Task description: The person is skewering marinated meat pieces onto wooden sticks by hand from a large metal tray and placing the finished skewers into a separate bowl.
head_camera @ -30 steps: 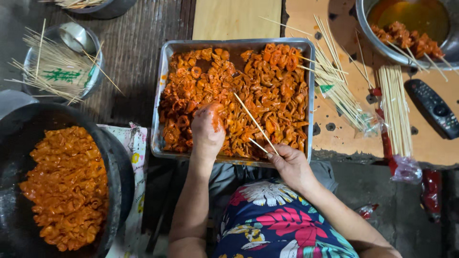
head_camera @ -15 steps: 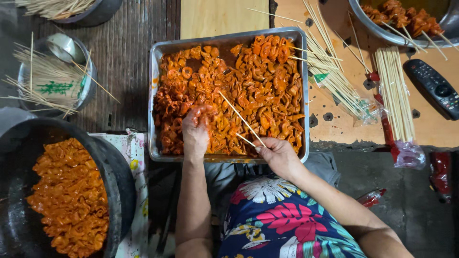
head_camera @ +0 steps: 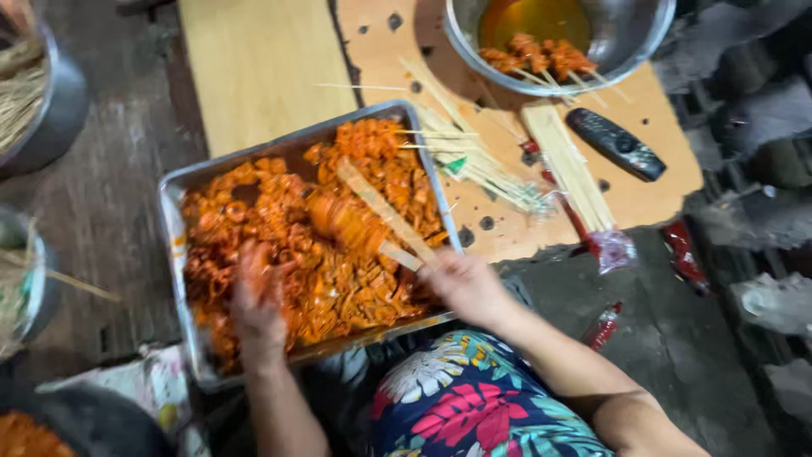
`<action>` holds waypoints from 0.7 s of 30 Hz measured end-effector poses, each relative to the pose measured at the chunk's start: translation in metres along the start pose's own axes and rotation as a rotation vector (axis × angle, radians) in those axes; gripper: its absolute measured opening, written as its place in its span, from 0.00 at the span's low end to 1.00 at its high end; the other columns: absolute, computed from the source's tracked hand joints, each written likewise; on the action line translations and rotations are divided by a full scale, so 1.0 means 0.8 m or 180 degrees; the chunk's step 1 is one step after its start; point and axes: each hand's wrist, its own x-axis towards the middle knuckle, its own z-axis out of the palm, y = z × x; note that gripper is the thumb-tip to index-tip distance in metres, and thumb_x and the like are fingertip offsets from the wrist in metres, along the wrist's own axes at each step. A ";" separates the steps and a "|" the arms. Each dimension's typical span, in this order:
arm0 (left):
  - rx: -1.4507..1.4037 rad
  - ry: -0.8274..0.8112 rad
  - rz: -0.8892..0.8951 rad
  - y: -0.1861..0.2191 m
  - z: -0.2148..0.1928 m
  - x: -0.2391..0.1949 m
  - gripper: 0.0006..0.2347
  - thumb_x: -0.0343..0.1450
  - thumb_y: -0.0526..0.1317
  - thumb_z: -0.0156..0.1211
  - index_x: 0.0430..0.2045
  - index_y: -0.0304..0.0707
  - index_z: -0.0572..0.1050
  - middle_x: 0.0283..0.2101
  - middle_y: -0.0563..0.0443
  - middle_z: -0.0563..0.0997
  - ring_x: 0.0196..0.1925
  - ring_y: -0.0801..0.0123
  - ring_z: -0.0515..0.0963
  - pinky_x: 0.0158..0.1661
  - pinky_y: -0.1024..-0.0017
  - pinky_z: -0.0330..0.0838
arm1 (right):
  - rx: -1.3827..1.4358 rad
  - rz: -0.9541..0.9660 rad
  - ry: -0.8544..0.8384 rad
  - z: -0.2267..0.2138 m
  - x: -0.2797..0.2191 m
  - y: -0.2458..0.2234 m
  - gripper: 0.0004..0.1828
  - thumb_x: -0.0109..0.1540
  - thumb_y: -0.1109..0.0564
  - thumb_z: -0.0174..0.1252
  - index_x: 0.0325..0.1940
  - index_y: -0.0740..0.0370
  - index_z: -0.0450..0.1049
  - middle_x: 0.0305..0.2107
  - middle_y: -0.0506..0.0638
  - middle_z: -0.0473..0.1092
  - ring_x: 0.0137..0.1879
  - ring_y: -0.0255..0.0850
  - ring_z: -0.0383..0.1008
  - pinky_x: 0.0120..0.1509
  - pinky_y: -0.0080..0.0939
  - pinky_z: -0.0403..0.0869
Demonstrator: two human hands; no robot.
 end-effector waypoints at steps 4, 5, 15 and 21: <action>0.0704 0.0539 0.0411 -0.010 -0.027 -0.013 0.21 0.77 0.28 0.54 0.69 0.27 0.65 0.64 0.38 0.73 0.65 0.59 0.74 0.64 0.66 0.72 | -0.2407 -0.1917 0.1536 -0.128 -0.002 -0.071 0.06 0.58 0.69 0.57 0.38 0.65 0.72 0.27 0.52 0.68 0.35 0.45 0.70 0.39 0.42 0.70; 0.0866 0.0506 0.0397 -0.010 -0.033 -0.016 0.20 0.78 0.27 0.54 0.67 0.26 0.66 0.63 0.38 0.74 0.64 0.59 0.75 0.64 0.66 0.72 | -0.2780 -0.1752 0.2114 -0.164 0.014 -0.089 0.04 0.64 0.68 0.57 0.35 0.65 0.74 0.26 0.58 0.70 0.32 0.50 0.74 0.37 0.48 0.72; 0.3010 0.0517 0.0406 0.017 -0.030 -0.048 0.14 0.73 0.29 0.60 0.53 0.29 0.76 0.50 0.35 0.82 0.52 0.48 0.82 0.52 0.60 0.76 | -0.5605 -0.0258 0.2074 -0.415 0.175 -0.165 0.07 0.68 0.60 0.59 0.43 0.66 0.81 0.35 0.65 0.77 0.42 0.60 0.78 0.45 0.57 0.76; 0.3546 0.0583 0.0367 0.003 -0.034 -0.036 0.14 0.68 0.33 0.66 0.48 0.29 0.78 0.44 0.30 0.82 0.47 0.38 0.80 0.46 0.53 0.75 | -0.5913 -0.0343 0.1191 -0.443 0.176 -0.137 0.30 0.62 0.62 0.55 0.67 0.42 0.76 0.38 0.60 0.78 0.43 0.56 0.79 0.44 0.56 0.76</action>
